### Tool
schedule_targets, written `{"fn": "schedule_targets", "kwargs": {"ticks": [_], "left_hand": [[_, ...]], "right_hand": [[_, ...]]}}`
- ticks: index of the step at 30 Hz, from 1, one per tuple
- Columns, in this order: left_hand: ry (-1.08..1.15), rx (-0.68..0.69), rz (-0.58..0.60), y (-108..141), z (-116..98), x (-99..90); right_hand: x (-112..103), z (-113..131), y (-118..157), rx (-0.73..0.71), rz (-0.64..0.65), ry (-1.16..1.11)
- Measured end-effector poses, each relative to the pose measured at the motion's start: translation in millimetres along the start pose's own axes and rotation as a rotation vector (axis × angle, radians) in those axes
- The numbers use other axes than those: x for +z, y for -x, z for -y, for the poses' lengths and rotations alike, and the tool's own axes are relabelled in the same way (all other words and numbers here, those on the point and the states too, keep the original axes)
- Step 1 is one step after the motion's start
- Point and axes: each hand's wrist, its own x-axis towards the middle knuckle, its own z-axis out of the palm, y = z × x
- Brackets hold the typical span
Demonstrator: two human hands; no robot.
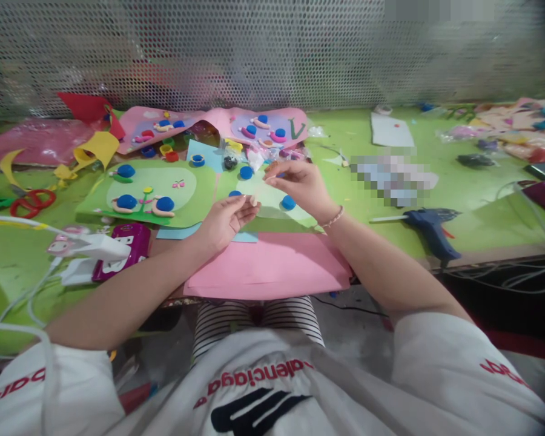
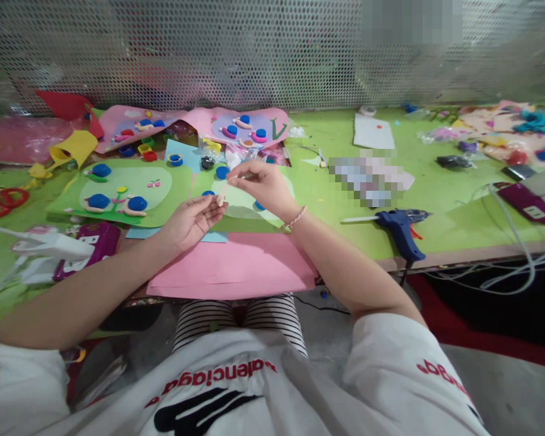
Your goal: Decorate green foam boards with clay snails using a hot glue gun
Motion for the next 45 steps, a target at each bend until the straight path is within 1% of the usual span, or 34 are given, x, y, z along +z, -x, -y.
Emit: {"fn": "schedule_targets", "kwargs": {"ticks": [2,4,5,7,9,10,12,14,17,19,21,23,26,29,31,35,37,39,41,45], "left_hand": [[0.019,-0.009,0.018,0.8,-0.7,-0.1],[0.006,-0.007,0.059,1.6,-1.0,-0.7],[-0.014,-0.002,0.083,1.9,-1.1,-1.0],[-0.064,0.007,0.108,2.4,-0.8,-1.4],[-0.098,0.017,0.101,2.5,0.3,-1.7],[-0.109,0.025,0.097,2.3,1.3,-1.9],[-0.124,0.045,0.098,1.3,3.6,-2.9],[-0.139,0.071,0.104,-0.2,5.8,-4.1],[-0.148,0.113,0.097,-2.1,6.5,-5.6],[-0.141,0.137,0.073,-3.1,5.7,-6.1],[-0.123,0.151,0.041,-4.1,4.6,-6.4],[-0.098,0.158,0.016,-4.9,3.9,-6.6],[-0.055,0.147,-0.014,-5.4,3.9,-6.9],[-0.033,0.122,-0.027,-4.2,4.2,-6.4],[-0.021,0.116,-0.002,-2.7,3.9,-5.3],[-0.025,0.102,0.074,0.6,1.7,-2.2],[-0.058,0.103,0.105,1.0,1.0,-1.8],[-0.105,0.113,0.126,0.1,1.5,-3.1],[-0.160,0.128,0.118,-1.7,3.0,-5.6],[-0.231,0.147,0.040,-4.0,5.5,-9.7]], "right_hand": [[2.7,4.7,2.7,-0.091,0.129,0.049],[6.9,6.5,5.8,-0.128,0.220,0.095],[9.0,6.1,7.2,-0.116,0.241,0.099],[12.3,4.0,9.1,-0.047,0.254,0.062],[13.2,1.7,9.6,0.021,0.282,0.027],[12.6,1.0,9.4,0.029,0.310,0.031],[10.4,0.9,8.7,-0.023,0.372,0.080],[8.8,1.6,8.4,-0.120,0.415,0.132],[11.0,3.0,9.9,-0.218,0.390,0.161],[15.2,3.8,11.3,-0.233,0.316,0.180],[18.9,4.3,11.7,-0.202,0.227,0.188],[19.6,3.6,10.1,-0.122,0.143,0.158],[13.8,0.0,4.9,-0.001,0.020,0.073],[5.7,-2.0,1.4,0.022,-0.072,0.027],[3.7,-0.1,2.0,-0.006,-0.042,0.029],[9.8,4.7,8.3,-0.103,0.191,0.165],[14.5,4.3,11.2,-0.136,0.249,0.238],[17.7,2.8,13.0,-0.121,0.245,0.269],[18.9,2.4,13.8,-0.106,0.231,0.285],[17.4,6.3,13.2,-0.150,0.218,0.298]]}}
